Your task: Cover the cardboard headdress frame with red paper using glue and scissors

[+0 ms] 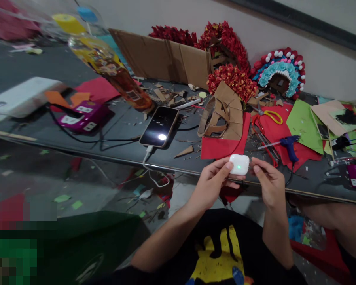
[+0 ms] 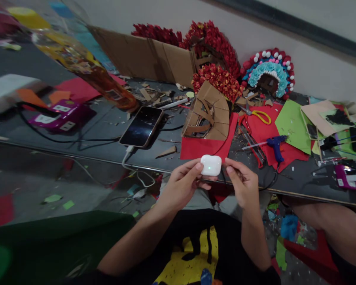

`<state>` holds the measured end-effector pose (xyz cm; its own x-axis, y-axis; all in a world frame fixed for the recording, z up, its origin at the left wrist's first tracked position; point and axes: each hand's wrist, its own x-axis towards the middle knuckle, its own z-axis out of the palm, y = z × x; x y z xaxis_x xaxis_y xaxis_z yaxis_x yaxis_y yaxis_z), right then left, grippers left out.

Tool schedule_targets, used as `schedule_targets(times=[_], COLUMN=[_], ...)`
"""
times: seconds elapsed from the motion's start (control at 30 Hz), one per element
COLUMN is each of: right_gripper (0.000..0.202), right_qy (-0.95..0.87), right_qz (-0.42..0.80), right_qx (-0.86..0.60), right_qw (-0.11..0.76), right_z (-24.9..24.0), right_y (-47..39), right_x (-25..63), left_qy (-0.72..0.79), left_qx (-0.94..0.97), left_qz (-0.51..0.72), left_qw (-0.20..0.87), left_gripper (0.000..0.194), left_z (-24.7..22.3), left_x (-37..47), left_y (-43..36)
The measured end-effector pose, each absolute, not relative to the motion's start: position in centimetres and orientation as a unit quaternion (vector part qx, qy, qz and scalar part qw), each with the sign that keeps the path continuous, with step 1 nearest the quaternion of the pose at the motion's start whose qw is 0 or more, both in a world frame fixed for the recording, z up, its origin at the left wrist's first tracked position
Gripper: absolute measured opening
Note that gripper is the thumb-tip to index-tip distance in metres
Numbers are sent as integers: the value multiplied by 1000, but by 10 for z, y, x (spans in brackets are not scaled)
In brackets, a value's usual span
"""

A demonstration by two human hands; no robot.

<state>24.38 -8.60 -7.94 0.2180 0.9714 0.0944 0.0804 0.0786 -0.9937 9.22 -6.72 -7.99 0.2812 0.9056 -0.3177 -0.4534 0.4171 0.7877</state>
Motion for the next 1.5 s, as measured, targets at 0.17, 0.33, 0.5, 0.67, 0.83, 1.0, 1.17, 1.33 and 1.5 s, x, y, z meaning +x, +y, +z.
schedule_targets(times=[0.17, 0.33, 0.5, 0.67, 0.83, 1.0, 1.17, 1.33, 1.5], right_gripper=[20, 9, 26, 47, 29, 17, 25, 33, 27], right_qy=[-441, -461, -443, -445, -440, -458, -487, -522, -584], right_qz=[408, 383, 398, 383, 346, 331, 316, 340, 171], right_qx=[-546, -529, -496, -505, -525, -541, -544, -524, -545], right_qw=[583, 600, 632, 633, 642, 623, 606, 581, 578], right_z=[-81, -85, -85, -89, -97, -103, -105, -99, -98], right_y=[-88, -88, -88, -89, -82, -81, -85, -88, -88], right_x=[250, 252, 247, 245, 247, 248, 245, 232, 214], left_qy=[386, 386, 390, 399, 399, 395, 402, 395, 414], left_qx=[281, 284, 281, 284, 297, 310, 357, 387, 339], left_qz=[449, 450, 457, 464, 468, 479, 492, 479, 512], left_qw=[755, 754, 748, 738, 731, 720, 685, 681, 672], left_gripper=[61, 59, 59, 60, 58, 51, 39, 44, 44], left_z=[-75, -72, -72, -73, -74, -78, -79, -75, -84], left_x=[91, 90, 91, 91, 90, 89, 86, 85, 97], left_y=[-68, -68, -68, -70, -71, -71, -71, -74, -84])
